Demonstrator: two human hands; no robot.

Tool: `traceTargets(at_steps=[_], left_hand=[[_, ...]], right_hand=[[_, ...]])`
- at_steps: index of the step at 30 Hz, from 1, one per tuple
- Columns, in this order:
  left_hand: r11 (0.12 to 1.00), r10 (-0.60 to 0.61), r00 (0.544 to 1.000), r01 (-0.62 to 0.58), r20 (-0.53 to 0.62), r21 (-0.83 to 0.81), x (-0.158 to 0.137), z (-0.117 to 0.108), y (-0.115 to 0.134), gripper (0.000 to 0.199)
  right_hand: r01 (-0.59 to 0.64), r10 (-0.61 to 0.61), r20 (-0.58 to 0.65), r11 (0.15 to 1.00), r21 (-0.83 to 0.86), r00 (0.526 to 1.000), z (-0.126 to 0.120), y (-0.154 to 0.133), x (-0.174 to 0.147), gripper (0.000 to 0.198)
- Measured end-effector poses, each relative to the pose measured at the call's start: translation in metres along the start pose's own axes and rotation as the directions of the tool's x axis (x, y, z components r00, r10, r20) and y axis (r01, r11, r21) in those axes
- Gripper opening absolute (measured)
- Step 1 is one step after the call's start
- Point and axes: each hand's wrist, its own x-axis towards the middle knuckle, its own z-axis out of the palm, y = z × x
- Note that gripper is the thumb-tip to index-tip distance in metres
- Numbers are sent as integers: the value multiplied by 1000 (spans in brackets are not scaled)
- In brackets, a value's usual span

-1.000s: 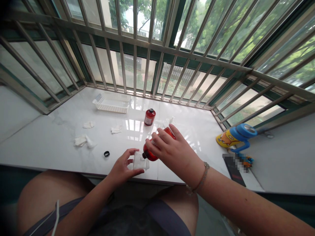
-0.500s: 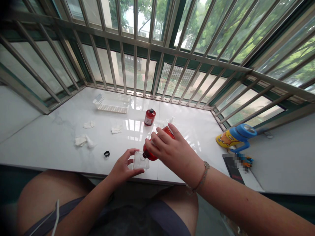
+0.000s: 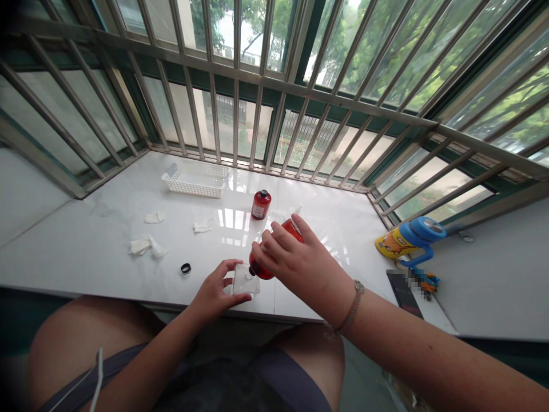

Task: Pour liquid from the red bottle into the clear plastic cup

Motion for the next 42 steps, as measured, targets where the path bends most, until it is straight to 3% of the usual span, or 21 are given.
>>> traceTargets(at_steps=[14,23,42], left_hand=[[999,17,1000,-18,-8,-36,6,3,-6,81],[998,20,1000,-20,-3,-52,8,6,-4,80],[996,28,999,-30,-16,-84,15,13,0,82]], right_hand=[[-12,13,-19,999,49,1000,0,0,3,39],[17,-17,16,999,-46,1000,0,2,2,35],[7,-6,12,1000,-14,1000,-1,5,2,35]])
